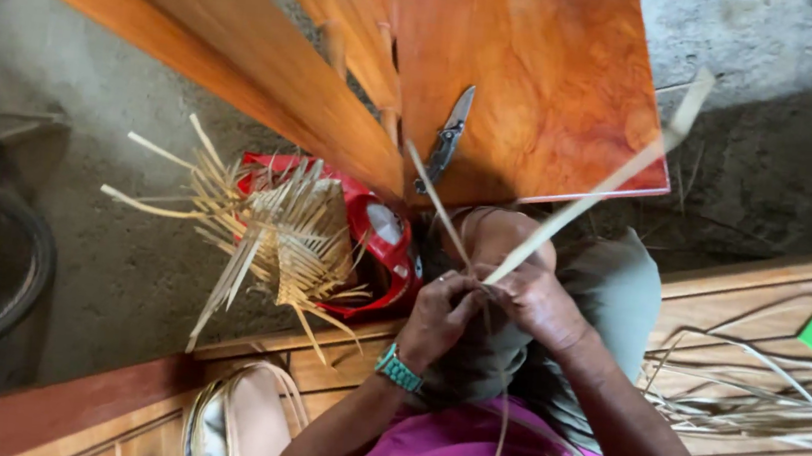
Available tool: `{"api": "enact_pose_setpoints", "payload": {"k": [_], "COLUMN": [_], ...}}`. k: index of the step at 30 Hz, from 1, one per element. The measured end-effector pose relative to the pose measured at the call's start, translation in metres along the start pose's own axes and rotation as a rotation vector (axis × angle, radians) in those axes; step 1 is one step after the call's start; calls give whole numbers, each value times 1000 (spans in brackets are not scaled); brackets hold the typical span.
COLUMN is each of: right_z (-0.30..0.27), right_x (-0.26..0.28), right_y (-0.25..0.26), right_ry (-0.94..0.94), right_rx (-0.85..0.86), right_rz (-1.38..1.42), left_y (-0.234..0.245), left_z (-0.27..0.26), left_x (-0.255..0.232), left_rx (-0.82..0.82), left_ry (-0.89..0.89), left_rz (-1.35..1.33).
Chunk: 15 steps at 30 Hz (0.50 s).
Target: Weave thin strips of natural fiber into a patterned object
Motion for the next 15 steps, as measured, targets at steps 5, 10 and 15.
{"api": "enact_pose_setpoints", "payload": {"k": [5,10,15], "right_z": [-1,-10,-37], "right_x": [-25,7,27], "right_y": [-13,14,43], "right_ry": [-211,-198,-223], "right_rx": [19,-150,-249], "right_rz": [-231,-152,-305], "left_y": [-2,-4,-3], "left_z": [-9,2,20], "left_x": [33,18,-29], "left_rx": [-61,-69,-24], "left_ry": [236,165,-240], "left_rz": [4,16,110]}}
Point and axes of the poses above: each hand's wrist, its own z-axis towards the middle knuckle, its own y-axis out of the back of the hand, x = y × z, the point moved 9 cm from there along z, towards the middle knuckle, and after that the axes turned 12 degrees about -y, right-handed, at the moved point
